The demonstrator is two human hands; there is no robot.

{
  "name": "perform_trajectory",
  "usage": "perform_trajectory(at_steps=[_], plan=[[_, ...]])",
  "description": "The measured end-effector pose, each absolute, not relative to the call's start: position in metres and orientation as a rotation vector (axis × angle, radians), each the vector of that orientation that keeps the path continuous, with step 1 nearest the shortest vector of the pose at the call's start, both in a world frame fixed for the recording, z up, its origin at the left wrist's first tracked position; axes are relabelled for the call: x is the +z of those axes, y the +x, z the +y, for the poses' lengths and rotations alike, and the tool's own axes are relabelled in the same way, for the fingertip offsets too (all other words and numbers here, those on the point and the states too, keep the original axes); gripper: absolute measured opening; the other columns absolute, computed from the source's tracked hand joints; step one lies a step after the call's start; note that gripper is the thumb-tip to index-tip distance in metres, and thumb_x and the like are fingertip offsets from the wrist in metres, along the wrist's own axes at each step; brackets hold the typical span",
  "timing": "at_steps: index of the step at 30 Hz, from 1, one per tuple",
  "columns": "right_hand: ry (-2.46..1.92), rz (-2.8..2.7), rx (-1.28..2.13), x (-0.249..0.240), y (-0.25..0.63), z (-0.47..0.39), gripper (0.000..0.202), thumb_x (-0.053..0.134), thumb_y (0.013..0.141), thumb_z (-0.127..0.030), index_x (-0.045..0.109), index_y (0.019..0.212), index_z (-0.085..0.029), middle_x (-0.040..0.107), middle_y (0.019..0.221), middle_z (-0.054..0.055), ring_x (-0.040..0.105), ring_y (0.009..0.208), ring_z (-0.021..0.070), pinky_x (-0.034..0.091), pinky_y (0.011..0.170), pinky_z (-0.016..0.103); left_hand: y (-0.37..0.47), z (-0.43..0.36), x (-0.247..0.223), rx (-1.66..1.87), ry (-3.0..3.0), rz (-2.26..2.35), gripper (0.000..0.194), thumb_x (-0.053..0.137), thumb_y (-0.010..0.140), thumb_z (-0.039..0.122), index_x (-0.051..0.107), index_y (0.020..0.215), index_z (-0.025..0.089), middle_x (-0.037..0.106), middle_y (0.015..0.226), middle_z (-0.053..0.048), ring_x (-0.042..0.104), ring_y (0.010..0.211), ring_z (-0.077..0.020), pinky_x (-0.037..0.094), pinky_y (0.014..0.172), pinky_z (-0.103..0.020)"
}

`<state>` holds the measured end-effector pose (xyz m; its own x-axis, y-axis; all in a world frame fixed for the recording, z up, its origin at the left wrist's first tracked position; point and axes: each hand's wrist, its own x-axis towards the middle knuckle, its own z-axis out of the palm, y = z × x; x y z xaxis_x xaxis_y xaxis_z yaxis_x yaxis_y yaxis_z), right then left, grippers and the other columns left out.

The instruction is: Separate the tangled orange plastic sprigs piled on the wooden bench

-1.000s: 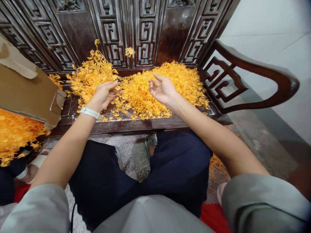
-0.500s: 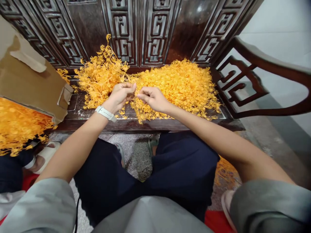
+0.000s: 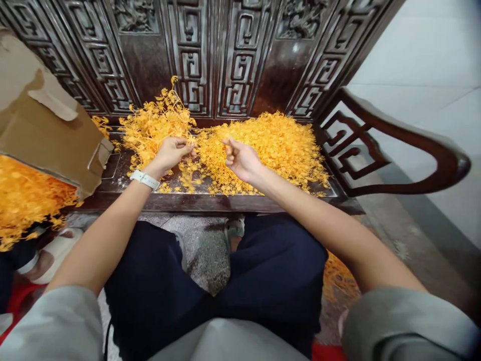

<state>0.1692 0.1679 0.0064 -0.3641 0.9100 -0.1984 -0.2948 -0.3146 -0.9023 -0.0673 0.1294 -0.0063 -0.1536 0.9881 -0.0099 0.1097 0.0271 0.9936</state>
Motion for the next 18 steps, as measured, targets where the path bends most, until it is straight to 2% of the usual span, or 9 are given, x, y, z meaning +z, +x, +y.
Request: perform_trajectory(at_steps=[3,7,10,12,15,18], plan=[[-0.96,-0.985,1.685,-0.007,0.175,0.185,0.022,0.08,0.098,-0.038,0.065,0.095,-0.021,0.046,0.068,-0.006,0.035,0.056,0.0083,0.03,0.051,0.025,-0.054,0.125,-0.007,1.14,1.341,1.351,0.027,0.09,0.088,0.026,0.074,0.07,0.014,0.077,0.07,-0.01,0.07,0.061,-0.0137,0.055,0.061,-0.021],[-1.009,-0.867,1.529,-0.01,0.176,0.191,0.028,0.082,0.092,-0.031,0.055,0.095,-0.025,0.053,0.075,-0.005,0.041,0.057,0.0088,0.036,0.054,0.026,-0.039,0.126,-0.01,1.157,1.282,1.329,0.024,0.094,0.08,0.016,0.071,0.078,0.015,0.075,0.066,-0.007,0.075,0.066,-0.0168,0.059,0.066,-0.024],[-1.066,-0.826,1.599,-0.01,0.174,0.188,0.019,0.072,0.098,-0.03,0.055,0.094,-0.024,0.054,0.075,-0.004,0.039,0.056,0.009,0.034,0.053,0.026,-0.031,0.127,-0.011,1.163,1.27,1.351,0.029,0.098,0.074,0.011,0.072,0.087,0.015,0.074,0.065,-0.006,0.075,0.063,-0.0185,0.058,0.061,-0.025],[-1.033,-0.91,1.604,-0.011,0.172,0.186,0.016,0.071,0.1,-0.031,0.058,0.094,-0.023,0.051,0.073,-0.004,0.037,0.055,0.0092,0.032,0.052,0.027,-0.028,0.127,-0.011,1.18,1.298,1.369,0.029,0.098,0.074,0.01,0.073,0.088,0.014,0.073,0.064,-0.005,0.074,0.06,-0.0181,0.055,0.056,-0.024],[-1.011,-0.954,1.49,-0.013,0.168,0.183,0.033,0.08,0.096,-0.042,0.053,0.09,-0.025,0.048,0.072,-0.005,0.037,0.055,0.0095,0.032,0.052,0.027,-0.024,0.128,-0.01,1.192,1.384,1.385,0.028,0.099,0.074,0.013,0.071,0.078,0.015,0.073,0.065,-0.006,0.07,0.057,-0.0159,0.051,0.053,-0.023],[-1.062,-0.879,1.528,-0.015,0.166,0.179,0.041,0.085,0.092,-0.049,0.051,0.094,-0.026,0.054,0.077,-0.004,0.041,0.057,0.0093,0.035,0.052,0.026,-0.021,0.13,-0.012,1.217,1.453,1.421,0.029,0.099,0.074,0.02,0.071,0.076,0.016,0.072,0.065,-0.004,0.067,0.054,-0.0156,0.047,0.051,-0.024]])
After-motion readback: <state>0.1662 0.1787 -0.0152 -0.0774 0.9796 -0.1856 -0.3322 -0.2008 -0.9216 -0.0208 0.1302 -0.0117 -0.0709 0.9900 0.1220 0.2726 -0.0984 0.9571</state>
